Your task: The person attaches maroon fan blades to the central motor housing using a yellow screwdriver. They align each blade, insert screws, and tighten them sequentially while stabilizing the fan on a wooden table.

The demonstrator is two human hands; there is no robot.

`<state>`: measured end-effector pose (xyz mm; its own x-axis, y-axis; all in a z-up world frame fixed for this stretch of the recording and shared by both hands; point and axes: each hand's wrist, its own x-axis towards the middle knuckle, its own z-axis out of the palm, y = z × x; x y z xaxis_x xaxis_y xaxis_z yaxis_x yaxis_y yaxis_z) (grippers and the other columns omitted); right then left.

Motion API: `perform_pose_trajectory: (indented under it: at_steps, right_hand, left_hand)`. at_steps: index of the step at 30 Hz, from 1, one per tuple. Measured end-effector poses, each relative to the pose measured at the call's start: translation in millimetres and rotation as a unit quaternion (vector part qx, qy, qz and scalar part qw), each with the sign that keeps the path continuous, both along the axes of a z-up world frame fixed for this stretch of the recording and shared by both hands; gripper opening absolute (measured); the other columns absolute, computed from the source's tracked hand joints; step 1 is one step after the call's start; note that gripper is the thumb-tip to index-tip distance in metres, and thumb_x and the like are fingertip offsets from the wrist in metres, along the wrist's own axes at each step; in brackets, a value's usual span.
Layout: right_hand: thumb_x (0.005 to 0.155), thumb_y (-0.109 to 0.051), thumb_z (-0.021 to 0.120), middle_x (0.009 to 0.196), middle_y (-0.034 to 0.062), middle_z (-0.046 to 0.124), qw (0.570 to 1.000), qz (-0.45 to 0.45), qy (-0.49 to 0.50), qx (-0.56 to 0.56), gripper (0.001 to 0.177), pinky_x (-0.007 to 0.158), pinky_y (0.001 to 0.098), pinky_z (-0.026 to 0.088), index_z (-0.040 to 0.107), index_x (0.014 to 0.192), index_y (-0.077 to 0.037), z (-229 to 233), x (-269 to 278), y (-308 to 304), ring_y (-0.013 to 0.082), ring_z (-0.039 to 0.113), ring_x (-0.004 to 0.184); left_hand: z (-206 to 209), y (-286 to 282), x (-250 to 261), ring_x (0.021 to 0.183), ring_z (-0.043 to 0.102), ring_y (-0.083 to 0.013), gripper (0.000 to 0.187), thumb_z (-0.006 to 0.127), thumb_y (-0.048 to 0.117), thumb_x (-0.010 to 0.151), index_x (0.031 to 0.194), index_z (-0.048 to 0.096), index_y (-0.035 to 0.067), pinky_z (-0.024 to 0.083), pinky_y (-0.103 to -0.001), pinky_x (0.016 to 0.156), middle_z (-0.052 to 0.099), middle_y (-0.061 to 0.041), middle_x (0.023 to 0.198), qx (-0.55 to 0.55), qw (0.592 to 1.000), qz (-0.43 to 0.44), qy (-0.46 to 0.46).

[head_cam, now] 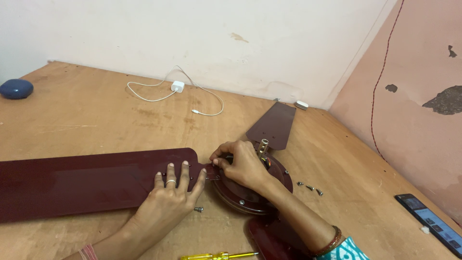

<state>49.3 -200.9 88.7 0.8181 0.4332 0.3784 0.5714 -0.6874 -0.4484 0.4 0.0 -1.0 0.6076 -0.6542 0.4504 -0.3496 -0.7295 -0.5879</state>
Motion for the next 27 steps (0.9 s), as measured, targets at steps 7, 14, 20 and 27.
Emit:
perform_pose_trajectory:
  at_steps: [7, 14, 20, 27]
  right_hand:
    - [0.084, -0.021, 0.080, 0.080, 0.0176, 0.075, 0.998, -0.023, -0.060, -0.029, 0.023, 0.072, 0.0401, 0.058, 0.073, 0.085, 0.001, -2, -3, 4, 0.0313, 0.075, 0.076]
    - [0.090, -0.025, 0.075, 0.089, 0.0190, 0.076, 0.995, -0.019, -0.102, -0.010, 0.031, 0.074, 0.0432, 0.058, 0.067, 0.100, 0.003, -4, -9, 6, 0.0343, 0.074, 0.084]
    - [0.088, -0.024, 0.074, 0.088, 0.0157, 0.074, 0.984, -0.001, -0.166, -0.058, 0.025, 0.069, 0.0470, 0.054, 0.067, 0.096, -0.001, 23, -42, 20, 0.0356, 0.071, 0.081]
    - [0.087, -0.042, 0.076, 0.086, 0.0107, 0.077, 0.944, 0.136, 0.098, -0.284, 0.032, 0.076, 0.0446, 0.056, 0.071, 0.092, -0.010, 15, -107, 28, 0.0320, 0.074, 0.081]
  left_hand:
    - [4, -1, -2, 0.114, 0.066, -0.0509, 0.070, 0.060, 0.023, 0.086, 0.151, 0.042, 0.004, 0.060, -0.058, 0.084, 0.056, -0.036, 0.138, 0.010, 1.000, 0.005, 0.007]
    - [0, 0, 0, 0.115, 0.066, -0.0504, 0.070, 0.060, 0.023, 0.085, 0.151, 0.043, 0.005, 0.059, -0.058, 0.085, 0.057, -0.035, 0.137, -0.005, 1.000, 0.000, -0.007]
    - [-8, 2, 7, 0.116, 0.065, -0.0522, 0.068, 0.058, 0.023, 0.086, 0.150, 0.045, 0.004, 0.059, -0.059, 0.086, 0.057, -0.036, 0.138, -0.014, 1.000, -0.007, -0.018]
    - [-17, 2, 13, 0.119, 0.063, -0.0521, 0.070, 0.059, 0.030, 0.081, 0.147, 0.047, 0.008, 0.057, -0.061, 0.088, 0.056, -0.033, 0.140, -0.040, 0.999, 0.002, -0.001]
